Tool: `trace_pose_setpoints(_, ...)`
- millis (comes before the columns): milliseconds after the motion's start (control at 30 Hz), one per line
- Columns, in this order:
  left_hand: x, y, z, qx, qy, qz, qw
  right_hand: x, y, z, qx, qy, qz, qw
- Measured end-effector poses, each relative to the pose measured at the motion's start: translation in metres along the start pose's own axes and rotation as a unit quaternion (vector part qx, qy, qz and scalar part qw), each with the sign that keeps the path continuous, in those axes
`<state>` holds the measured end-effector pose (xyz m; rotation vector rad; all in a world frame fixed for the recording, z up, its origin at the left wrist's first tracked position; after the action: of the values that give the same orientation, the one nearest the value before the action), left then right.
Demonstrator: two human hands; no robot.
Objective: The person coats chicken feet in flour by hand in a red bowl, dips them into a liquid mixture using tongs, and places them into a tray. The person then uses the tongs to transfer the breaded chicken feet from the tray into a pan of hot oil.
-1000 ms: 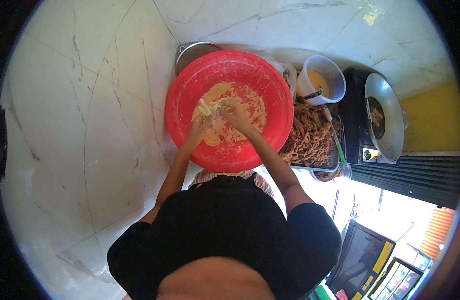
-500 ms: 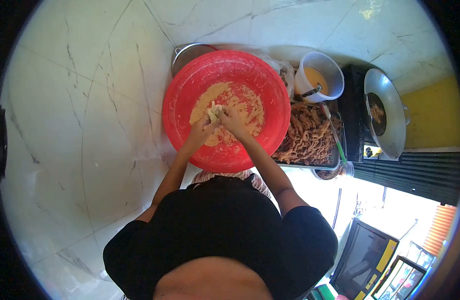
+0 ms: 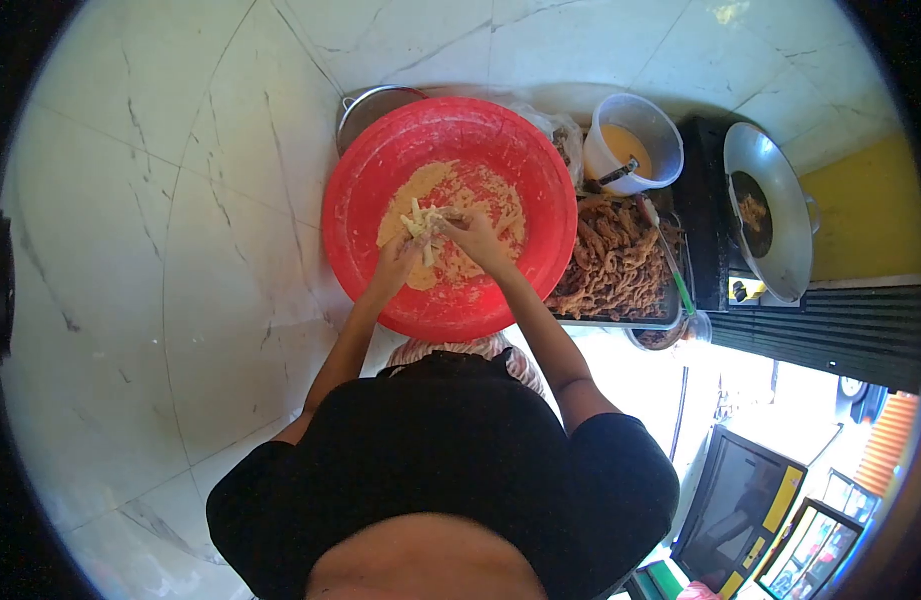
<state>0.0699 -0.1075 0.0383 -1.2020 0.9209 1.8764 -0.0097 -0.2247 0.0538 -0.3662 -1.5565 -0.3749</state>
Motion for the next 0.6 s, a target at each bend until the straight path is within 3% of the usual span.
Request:
trace_pose_setpoints(67,0.001,-0.001,-0.001,0.010,0.052,0.015,0.999,-0.001,-0.001,0.001,0.021,0.004,-0.001,1.000)
trace_pose_setpoints(167,0.002,-0.001,-0.004,0.024,0.034,0.031,0.999,-0.010,0.001,0.001,0.045,0.005,0.006,0.999)
trace_pose_setpoints(267,-0.004,0.001,-0.004,0.031,0.024,0.022,0.999,-0.024,0.002,0.000,0.043,-0.041,-0.108,0.992)
trace_pose_setpoints(333,-0.002,0.001,-0.005,0.024,0.013,0.019,0.999,-0.019,-0.004,0.003,-0.020,0.016,-0.022,0.999)
trace_pose_setpoints(500,0.010,-0.011,-0.004,0.008,-0.014,0.030,0.999,-0.029,-0.009,0.001,-0.069,-0.008,0.016,0.997)
trace_pose_setpoints(600,0.017,-0.021,-0.006,-0.020,0.012,-0.001,1.000,-0.032,-0.008,0.002,-0.090,-0.019,0.027,0.995)
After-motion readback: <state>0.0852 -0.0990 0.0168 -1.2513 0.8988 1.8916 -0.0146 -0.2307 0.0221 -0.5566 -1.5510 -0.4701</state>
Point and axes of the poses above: each hand's wrist, its own z-axis away from the middle knuckle, its own y-axis out of the palm, x = y × z, the point moved 4 cm from there along -z, towards the middle knuckle, and after that the axes turned 8 degrees about -y, right-handed, at the moved point
